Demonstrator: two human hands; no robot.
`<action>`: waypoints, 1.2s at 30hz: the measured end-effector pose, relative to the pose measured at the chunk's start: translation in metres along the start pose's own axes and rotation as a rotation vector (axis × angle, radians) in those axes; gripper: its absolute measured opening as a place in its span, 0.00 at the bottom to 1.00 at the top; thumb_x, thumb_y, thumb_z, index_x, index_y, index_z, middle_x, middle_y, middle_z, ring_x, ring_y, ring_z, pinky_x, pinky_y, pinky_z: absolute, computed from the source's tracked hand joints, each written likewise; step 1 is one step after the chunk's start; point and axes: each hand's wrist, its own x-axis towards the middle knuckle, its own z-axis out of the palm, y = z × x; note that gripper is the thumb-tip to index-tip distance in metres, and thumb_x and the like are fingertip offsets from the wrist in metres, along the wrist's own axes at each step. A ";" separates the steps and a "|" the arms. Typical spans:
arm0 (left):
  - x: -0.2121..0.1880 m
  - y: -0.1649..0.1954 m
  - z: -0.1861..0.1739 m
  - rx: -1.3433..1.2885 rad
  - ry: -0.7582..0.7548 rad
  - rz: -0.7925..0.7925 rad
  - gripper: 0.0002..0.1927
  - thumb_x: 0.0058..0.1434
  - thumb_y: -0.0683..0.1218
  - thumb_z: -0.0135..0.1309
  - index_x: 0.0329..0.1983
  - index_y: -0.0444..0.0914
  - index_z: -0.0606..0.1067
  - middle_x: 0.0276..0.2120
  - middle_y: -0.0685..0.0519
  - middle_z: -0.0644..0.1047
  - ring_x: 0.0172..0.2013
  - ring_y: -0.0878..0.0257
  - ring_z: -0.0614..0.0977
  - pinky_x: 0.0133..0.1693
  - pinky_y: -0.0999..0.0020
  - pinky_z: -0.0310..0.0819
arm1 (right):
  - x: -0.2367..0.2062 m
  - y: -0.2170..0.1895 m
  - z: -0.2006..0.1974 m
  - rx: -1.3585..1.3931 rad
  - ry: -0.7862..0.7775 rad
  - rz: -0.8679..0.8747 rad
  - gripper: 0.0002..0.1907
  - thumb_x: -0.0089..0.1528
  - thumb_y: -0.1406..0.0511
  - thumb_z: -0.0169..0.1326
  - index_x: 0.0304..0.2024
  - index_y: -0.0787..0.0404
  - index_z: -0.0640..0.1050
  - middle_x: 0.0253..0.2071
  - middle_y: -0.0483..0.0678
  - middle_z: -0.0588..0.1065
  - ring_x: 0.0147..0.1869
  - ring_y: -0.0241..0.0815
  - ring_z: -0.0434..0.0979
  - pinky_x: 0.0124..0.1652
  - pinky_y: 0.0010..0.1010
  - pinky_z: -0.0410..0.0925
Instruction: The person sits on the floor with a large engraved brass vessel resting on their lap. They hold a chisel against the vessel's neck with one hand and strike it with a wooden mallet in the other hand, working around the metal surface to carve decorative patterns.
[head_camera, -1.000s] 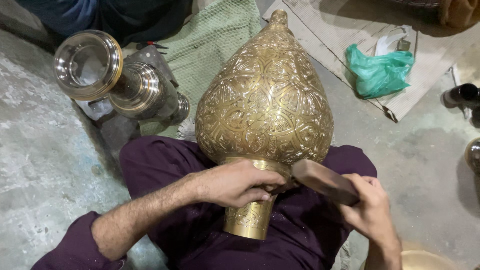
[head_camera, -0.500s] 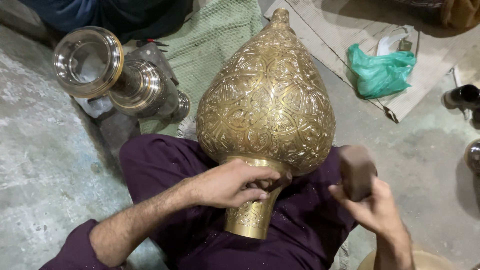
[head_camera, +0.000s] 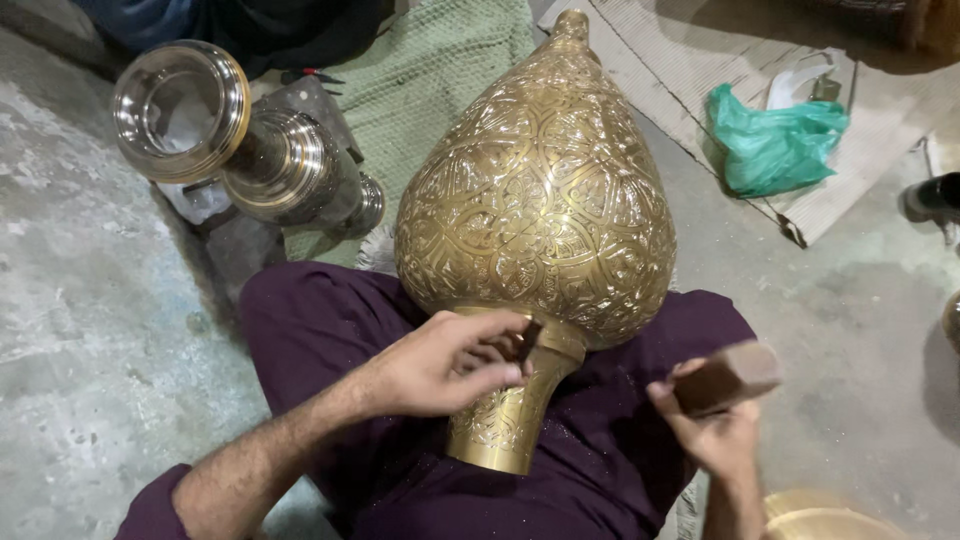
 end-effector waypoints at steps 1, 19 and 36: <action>0.001 0.001 0.000 0.005 -0.033 -0.032 0.23 0.67 0.44 0.54 0.65 0.37 0.68 0.45 0.47 0.84 0.48 0.58 0.87 0.52 0.59 0.85 | -0.007 0.007 0.008 0.156 0.054 0.013 0.17 0.55 0.69 0.68 0.43 0.62 0.75 0.36 0.43 0.77 0.39 0.33 0.79 0.40 0.27 0.74; 0.027 -0.010 0.003 0.366 -0.210 0.170 0.23 0.65 0.48 0.58 0.61 0.39 0.70 0.42 0.49 0.83 0.46 0.55 0.86 0.47 0.57 0.80 | 0.007 -0.014 -0.016 -0.116 -0.106 -0.015 0.14 0.55 0.66 0.67 0.40 0.63 0.79 0.33 0.47 0.79 0.36 0.31 0.77 0.37 0.26 0.72; 0.001 -0.005 0.013 0.250 0.016 0.014 0.24 0.63 0.46 0.58 0.62 0.37 0.71 0.39 0.47 0.85 0.42 0.58 0.88 0.44 0.62 0.84 | 0.063 -0.060 -0.018 -0.354 -0.352 -0.050 0.19 0.50 0.67 0.69 0.40 0.63 0.77 0.24 0.47 0.73 0.28 0.35 0.71 0.29 0.31 0.68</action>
